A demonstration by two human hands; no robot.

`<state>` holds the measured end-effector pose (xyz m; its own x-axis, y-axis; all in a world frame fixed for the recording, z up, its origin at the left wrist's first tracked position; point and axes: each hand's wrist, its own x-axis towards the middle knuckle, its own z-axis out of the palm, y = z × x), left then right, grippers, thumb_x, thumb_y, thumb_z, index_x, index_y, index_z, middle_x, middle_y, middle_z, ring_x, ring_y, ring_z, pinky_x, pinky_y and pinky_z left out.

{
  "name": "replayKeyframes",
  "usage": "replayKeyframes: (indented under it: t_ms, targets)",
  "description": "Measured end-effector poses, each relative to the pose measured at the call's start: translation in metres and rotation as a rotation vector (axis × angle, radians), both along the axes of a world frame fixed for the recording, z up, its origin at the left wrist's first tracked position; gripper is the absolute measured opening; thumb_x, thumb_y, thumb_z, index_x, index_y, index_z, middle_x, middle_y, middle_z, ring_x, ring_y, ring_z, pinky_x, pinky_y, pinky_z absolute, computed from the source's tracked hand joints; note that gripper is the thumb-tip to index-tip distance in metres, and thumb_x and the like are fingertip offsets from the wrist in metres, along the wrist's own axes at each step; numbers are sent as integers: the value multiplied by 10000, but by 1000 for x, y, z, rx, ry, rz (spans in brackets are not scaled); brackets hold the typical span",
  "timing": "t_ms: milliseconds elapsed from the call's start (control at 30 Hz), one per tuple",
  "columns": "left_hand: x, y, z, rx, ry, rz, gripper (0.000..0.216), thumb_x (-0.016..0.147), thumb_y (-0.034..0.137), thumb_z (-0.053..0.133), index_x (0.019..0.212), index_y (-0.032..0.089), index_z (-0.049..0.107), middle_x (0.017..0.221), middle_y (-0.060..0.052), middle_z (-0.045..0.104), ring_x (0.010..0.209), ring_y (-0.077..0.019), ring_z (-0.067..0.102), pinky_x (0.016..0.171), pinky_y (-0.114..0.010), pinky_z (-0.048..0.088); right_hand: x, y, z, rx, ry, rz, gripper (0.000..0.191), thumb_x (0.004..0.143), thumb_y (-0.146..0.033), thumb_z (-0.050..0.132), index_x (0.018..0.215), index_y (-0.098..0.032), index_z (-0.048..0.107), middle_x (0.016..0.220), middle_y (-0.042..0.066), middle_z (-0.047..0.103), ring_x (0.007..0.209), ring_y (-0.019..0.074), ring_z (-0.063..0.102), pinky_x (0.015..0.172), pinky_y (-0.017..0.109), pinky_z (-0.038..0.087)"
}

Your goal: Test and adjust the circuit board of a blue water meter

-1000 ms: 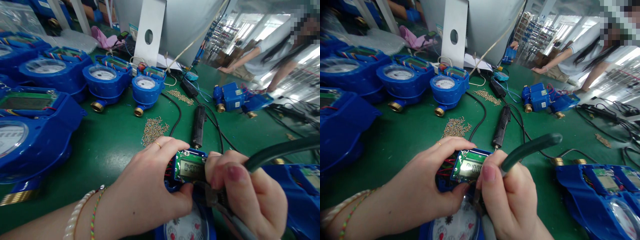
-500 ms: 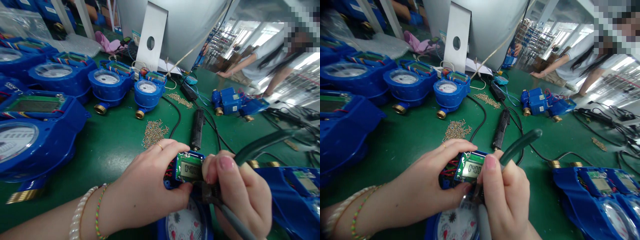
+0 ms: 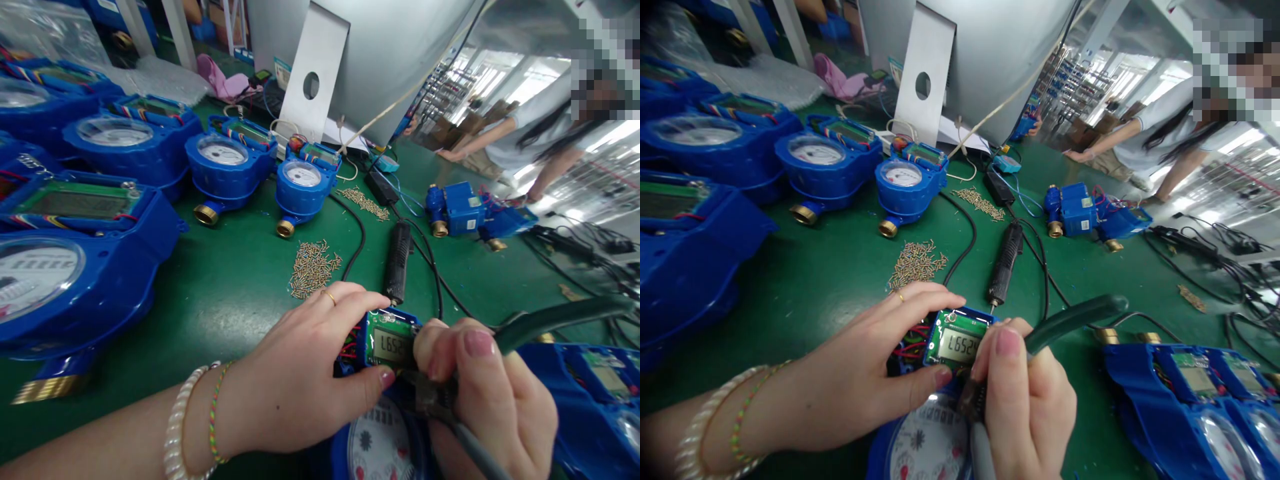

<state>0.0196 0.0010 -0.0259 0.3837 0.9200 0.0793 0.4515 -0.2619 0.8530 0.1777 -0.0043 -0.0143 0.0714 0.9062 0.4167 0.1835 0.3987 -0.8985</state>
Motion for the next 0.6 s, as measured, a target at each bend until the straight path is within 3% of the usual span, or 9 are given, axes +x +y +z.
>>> replayKeyframes:
  t_ms: [233,367,467,600]
  targets:
    - [-1,0,0,-7,2,-1,500,840,346,616,1300,309,423,1368,0,452,1236,-217,451,1065,-425,411,5,0,-2,-7,122,118,371,960,-224,376,605,-156,461,553,2,387,534,103,417,501,292,306]
    - [0,-2,0,2,5,7,506,838,327,615,1303,314,416,1368,4,450,1240,-213,446,1065,-419,411,5,-1,-5,36,209,101,361,956,-260,382,622,-155,468,541,-5,374,522,106,412,531,305,305]
    - [0,-2,-1,13,2,10,496,838,324,614,1294,311,422,1361,4,456,1237,-211,448,1064,-409,410,6,-3,-8,16,206,85,382,972,-295,365,630,-158,466,545,-8,379,539,113,419,572,316,317]
    - [0,-1,-1,12,0,4,491,835,330,618,1286,312,424,1354,10,461,1226,-208,457,1055,-405,418,8,-2,-11,60,135,171,373,991,-294,326,684,-154,487,566,-11,398,552,111,430,596,324,323]
